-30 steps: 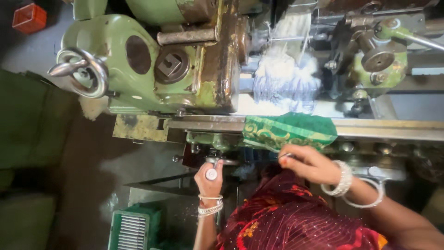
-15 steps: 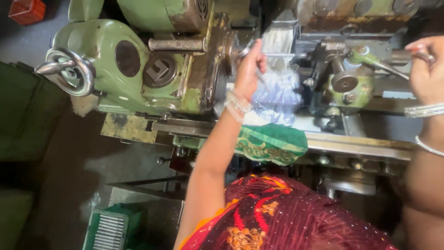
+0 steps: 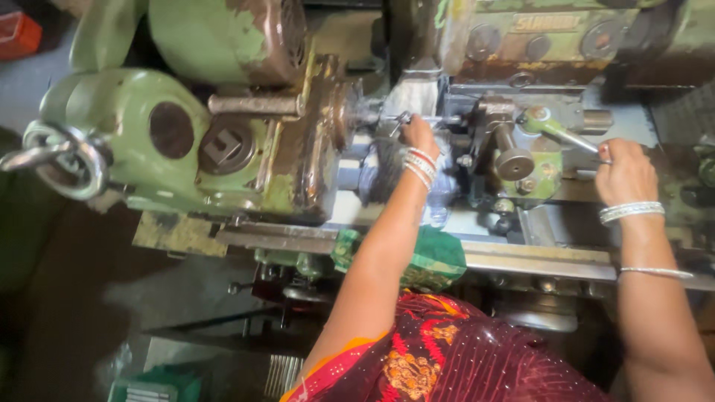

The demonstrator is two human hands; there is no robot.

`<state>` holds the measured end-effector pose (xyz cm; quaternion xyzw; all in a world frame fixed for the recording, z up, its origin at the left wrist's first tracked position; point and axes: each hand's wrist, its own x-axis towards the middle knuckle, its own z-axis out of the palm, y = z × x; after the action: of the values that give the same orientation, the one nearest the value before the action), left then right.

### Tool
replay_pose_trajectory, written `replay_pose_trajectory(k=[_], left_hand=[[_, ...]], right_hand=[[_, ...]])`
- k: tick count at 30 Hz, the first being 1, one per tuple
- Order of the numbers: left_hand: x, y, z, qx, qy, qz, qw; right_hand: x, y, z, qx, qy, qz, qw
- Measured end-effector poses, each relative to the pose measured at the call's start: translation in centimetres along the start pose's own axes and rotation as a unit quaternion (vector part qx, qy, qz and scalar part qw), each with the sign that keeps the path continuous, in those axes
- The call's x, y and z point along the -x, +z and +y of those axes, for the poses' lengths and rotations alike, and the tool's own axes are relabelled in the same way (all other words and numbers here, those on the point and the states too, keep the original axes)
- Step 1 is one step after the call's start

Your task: The person operates a green industrial machine, repeatedly inserting small metal rods into a slot and pulling a lever to process them. The processed rods are then placed into green plastic bins below.

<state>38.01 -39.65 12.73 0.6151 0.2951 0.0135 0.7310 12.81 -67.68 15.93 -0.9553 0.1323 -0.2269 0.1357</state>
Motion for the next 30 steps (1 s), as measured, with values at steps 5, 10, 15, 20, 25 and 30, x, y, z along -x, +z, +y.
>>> replay_pose_trajectory(k=[5, 10, 15, 20, 25, 30], left_hand=[[0.0, -0.1, 0.5, 0.076, -0.014, -0.018, 0.997], [-0.1, -0.5, 0.2, 0.138, 0.013, -0.048, 0.989], [-0.4, -0.9, 0.2, 0.178, 0.035, -0.058, 0.982], [-0.3, -1.4, 0.5, 0.156, 0.029, -0.052, 0.986], [0.1, -1.9, 0.7, 0.105, 0.074, -0.043, 0.991], [0.8, -2.1, 1.1, 0.108, 0.051, -0.041, 0.992]], right_hand=[[-0.2, -0.5, -0.7, 0.006, 0.016, -0.012, 1.0], [0.3, -0.9, -1.1, 0.009, 0.019, -0.021, 1.0], [0.9, -1.0, -0.9, 0.006, 0.031, -0.027, 0.999], [1.2, -0.8, -0.6, -0.001, 0.023, -0.022, 0.999], [1.8, -0.5, 0.3, -0.009, -0.011, -0.007, 1.0], [1.9, -0.1, 1.5, -0.01, -0.022, -0.001, 1.0]])
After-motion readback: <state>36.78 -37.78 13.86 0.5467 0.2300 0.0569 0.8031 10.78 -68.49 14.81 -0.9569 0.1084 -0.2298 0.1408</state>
